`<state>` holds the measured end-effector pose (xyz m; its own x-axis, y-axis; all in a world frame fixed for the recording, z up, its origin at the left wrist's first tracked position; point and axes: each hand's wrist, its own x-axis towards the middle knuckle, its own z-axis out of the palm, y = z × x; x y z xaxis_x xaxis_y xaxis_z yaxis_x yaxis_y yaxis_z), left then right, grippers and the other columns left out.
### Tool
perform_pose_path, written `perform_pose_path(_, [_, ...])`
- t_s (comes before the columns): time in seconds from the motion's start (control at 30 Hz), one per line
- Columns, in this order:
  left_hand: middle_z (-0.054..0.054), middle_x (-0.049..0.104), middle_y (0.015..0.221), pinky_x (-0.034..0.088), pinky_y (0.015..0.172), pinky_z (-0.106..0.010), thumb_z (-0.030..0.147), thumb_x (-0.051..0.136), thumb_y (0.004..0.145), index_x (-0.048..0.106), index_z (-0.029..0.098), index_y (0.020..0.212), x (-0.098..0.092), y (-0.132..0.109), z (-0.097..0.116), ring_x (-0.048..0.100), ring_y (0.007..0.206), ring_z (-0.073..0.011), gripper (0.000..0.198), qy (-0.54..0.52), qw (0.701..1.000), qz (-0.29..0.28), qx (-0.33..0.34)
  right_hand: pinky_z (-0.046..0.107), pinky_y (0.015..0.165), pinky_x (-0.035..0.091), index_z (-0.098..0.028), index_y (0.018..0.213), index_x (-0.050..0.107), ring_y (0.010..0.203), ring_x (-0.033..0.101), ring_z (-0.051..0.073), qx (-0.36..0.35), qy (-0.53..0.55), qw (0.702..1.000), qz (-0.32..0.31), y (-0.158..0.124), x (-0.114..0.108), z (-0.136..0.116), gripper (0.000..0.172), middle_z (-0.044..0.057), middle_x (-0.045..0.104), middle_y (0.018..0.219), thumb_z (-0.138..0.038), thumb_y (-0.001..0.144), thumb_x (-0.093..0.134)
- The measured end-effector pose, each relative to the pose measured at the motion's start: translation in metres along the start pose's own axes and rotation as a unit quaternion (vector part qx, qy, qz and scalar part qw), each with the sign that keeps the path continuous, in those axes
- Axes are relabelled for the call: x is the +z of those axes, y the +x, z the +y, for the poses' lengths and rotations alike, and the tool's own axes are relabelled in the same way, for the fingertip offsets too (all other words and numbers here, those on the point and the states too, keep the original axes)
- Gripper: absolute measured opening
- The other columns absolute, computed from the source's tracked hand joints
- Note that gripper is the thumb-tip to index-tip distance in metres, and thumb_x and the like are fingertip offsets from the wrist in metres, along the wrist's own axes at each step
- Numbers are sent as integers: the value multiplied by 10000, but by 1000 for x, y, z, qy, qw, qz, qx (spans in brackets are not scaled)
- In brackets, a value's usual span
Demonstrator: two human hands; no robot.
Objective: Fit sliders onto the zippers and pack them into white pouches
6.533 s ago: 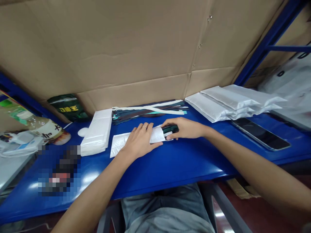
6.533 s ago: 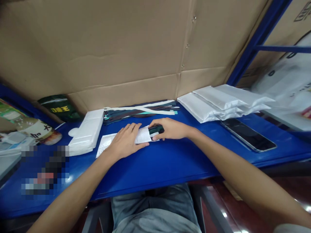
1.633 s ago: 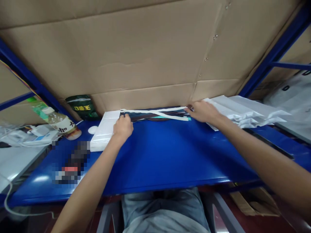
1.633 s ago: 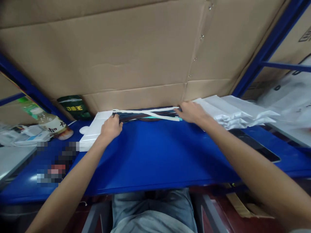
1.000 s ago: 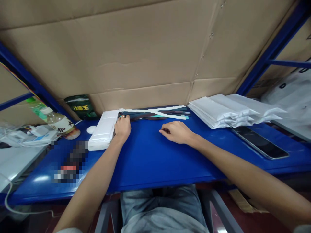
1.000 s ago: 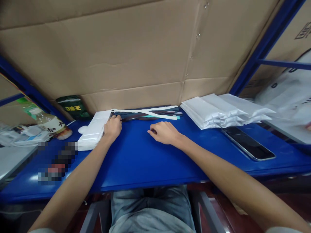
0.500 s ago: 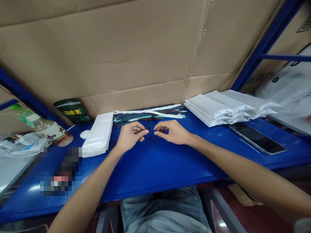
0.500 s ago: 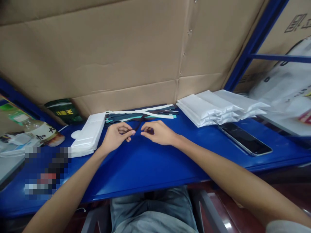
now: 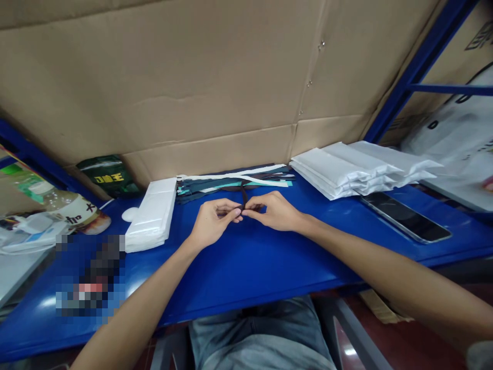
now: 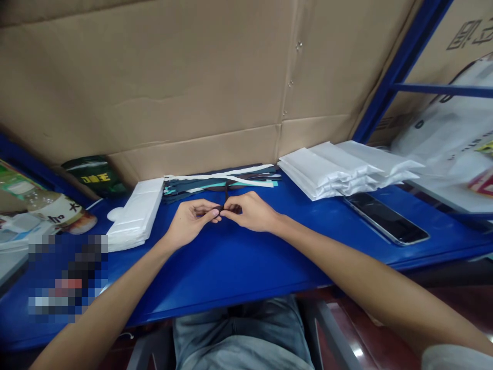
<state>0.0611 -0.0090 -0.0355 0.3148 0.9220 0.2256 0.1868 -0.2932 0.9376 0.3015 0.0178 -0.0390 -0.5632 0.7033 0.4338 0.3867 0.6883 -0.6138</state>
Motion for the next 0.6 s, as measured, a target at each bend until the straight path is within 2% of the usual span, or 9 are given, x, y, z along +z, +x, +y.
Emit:
perform_pose_path(0.2, [-84,836,950,680,806,-336,399,774,964,792,160,1061,-1,-2,5,815,812,-212,259,73,997,7,18,287,749,489,-214,988,723,773,674,163,-16,26,999,-23,2,0,-5,215,15,760,895,-374,1067,603])
perform_pose_path(0.3, [-69,838,971,670,784,-326,360,734,985,800,181,1033,-3,-3,14,815,814,-214,197,136,990,-1,33,312,770,472,-211,972,647,795,609,178,-56,-25,997,-41,3,-2,-3,238,37,686,917,-358,1105,514])
perform_pose_path(0.37, [-56,841,970,661,779,-325,319,703,995,803,196,1031,-9,-2,18,812,800,-210,163,189,981,14,44,340,808,473,-212,970,602,863,582,206,-80,-87,992,-42,4,-6,2,246,73,636,986,-347,1117,460])
perform_pose_path(0.47, [-50,841,941,649,823,-348,283,678,991,807,212,1059,-31,2,20,810,828,-223,162,289,952,84,51,393,920,485,-215,992,563,1009,574,250,-86,-140,986,-21,5,-17,16,193,120,597,1111,-305,1106,436])
perform_pose_path(0.6, [-86,836,973,600,946,-403,285,653,989,814,205,1119,-76,6,24,794,942,-264,221,443,875,194,9,448,1012,476,-225,1004,557,1123,587,296,-60,-174,983,3,7,-44,44,143,141,633,1168,-282,1080,450])
